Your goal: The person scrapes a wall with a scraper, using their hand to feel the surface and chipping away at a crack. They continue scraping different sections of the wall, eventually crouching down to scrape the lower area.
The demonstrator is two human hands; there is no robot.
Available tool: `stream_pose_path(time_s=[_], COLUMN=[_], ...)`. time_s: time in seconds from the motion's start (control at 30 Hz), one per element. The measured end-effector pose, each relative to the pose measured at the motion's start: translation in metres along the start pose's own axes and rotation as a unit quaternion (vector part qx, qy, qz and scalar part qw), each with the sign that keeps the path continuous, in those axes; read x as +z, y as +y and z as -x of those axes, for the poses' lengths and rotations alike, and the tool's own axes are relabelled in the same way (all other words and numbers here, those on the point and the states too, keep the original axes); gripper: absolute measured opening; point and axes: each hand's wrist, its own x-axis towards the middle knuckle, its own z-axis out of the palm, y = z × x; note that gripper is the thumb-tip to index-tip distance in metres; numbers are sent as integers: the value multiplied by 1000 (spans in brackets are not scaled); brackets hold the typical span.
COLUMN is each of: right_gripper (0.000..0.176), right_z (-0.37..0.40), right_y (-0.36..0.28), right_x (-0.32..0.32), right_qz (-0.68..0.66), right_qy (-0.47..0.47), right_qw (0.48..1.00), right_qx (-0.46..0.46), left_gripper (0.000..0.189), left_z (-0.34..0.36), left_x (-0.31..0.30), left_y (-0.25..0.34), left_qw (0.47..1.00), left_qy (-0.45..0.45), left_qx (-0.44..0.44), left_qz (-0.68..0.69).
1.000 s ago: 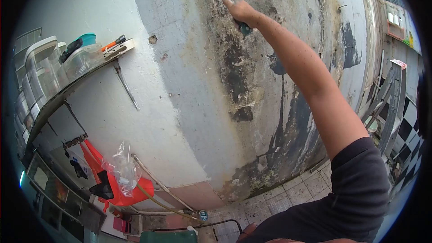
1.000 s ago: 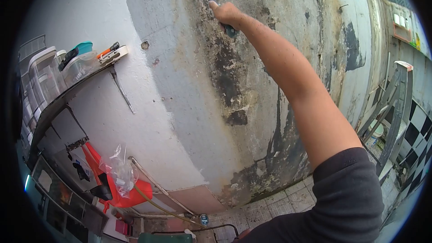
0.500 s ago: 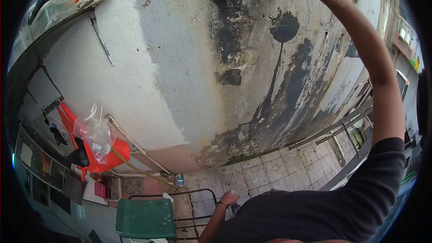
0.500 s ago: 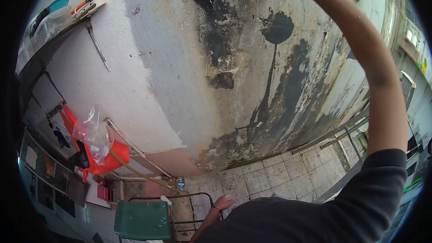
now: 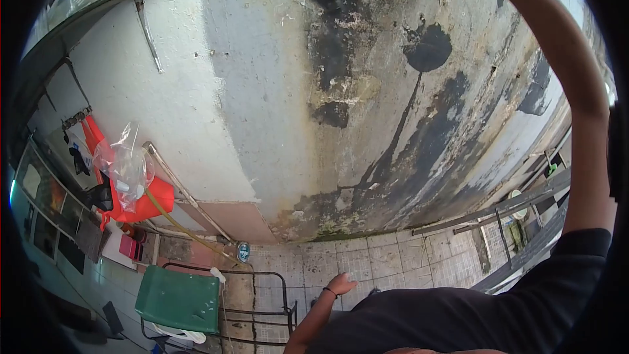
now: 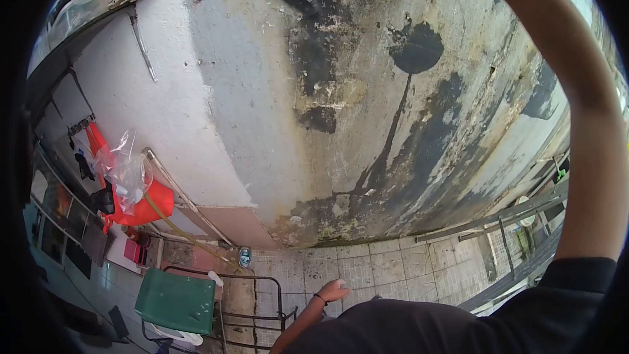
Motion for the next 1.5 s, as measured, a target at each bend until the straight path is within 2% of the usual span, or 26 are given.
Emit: stream_pose_path(time_s=[0.13, 0.2, 0.3, 0.37, 0.43, 0.47, 0.5, 0.53, 0.6, 0.7, 0.77, 0.83, 0.9, 0.97, 1.0, 1.07, 1.1, 1.13, 1.2, 1.23, 1.3, 1.33, 1.4, 1.43, 1.47, 1.5], right_gripper=[62, 61, 59, 58, 54, 39, 55, 50, 25, 28, 29, 24, 25, 46, 48, 47, 48, 50, 51, 51, 46, 45, 38, 25, 20, 26], right_z=[-5, 7, 34, 44, 50, 40, 35, 39, 33, 35, 34, 46, 65, 80, 88, 108, 111, 113, 108, 103, 83, 75, 47, 31, 15, 14], right_y=[-80, -50, -18, -37, -77, -108, -143, -171, -234, -340, -369, -363, -305, -231, -195, -137, -114, -93, -84, -95, -143, -168, -228, -266, -339, -373], right_x=[26, 30, 34, 39, 45, 67, 90, 96, 127, 192, 230, 257, 251, 232, 219, 193, 187, 195, 196, 191, 166, 158, 166, 175, 187, 197], right_qz=[-96, -85, -38, -26, 6, 49, 117, 69, 75, 47, 38, -19, -19, -63, -78, -63, -59, -26, 17, 16, -34, -45, -44, -37, -12, -50], right_qy=[45, 37, -23, -42, -47, -23, -8, -30, -66, -96, -77, -108, -93, -129, -139, -75, -77, -6, 69, 67, -30, -42, -60, -110, -95, -111], right_qw=[993, 995, 999, 999, 996, 993, 987, 991, 975, 954, 953, 962, 976, 978, 982, 995, 995, 999, 997, 997, 998, 995, 986, 978, 967, 957], right_qx=[-61, -35, 23, 12, -74, -101, -113, -111, -198, -280, -290, -250, -194, -152, -102, -13, 17, 18, -21, -21, -45, -73, -146, -171, -236, -262], left_gripper=[73, 70, 73, 70, 68, 66, 65, 63, 60, 57, 55, 54, 51, 48, 49, 49, 52, 54, 56, 57, 55, 53, 48, 49, 50, 50], left_z=[4, -3, 18, 19, 20, 13, 2, -7, -26, -42, -51, -42, -20, 5, 15, 29, 35, 37, 26, 24, 10, 3, -1, -23, -32, -32], left_x=[-22, -19, -23, -15, -1, 1, -1, -6, -14, -18, -17, -12, 9, 22, 31, 45, 50, 56, 66, 67, 55, 42, 2, 4, 16, 23], left_y=[36, 31, 44, 40, 40, 45, 53, 67, 103, 148, 150, 137, 104, 77, 59, 19, -1, -16, -41, -47, -34, -17, 42, 39, 23, 22], left_qw=[997, 995, 989, 988, 988, 985, 981, 977, 966, 943, 919, 908, 901, 898, 896, 894, 910, 919, 918, 917, 933, 945, 941, 941, 938, 938], left_qy=[-46, 79, 78, 79, 74, 96, 118, 122, 133, 150, 169, 178, 183, 183, 186, 191, 168, 143, 152, 158, 164, 171, 123, 134, 132, 120], left_qx=[-61, -47, -97, -97, -99, -65, -26, -14, 18, 63, 112, 100, 66, -3, -31, -58, -120, -182, -192, -204, -181, -158, -152, -108, -73, -82], left_qz=[-23, 26, 77, 92, 97, 126, 153, 173, 222, 289, 337, 366, 389, 401, 402, 401, 360, 318, 312, 303, 265, 229, 275, 290, 311, 313])
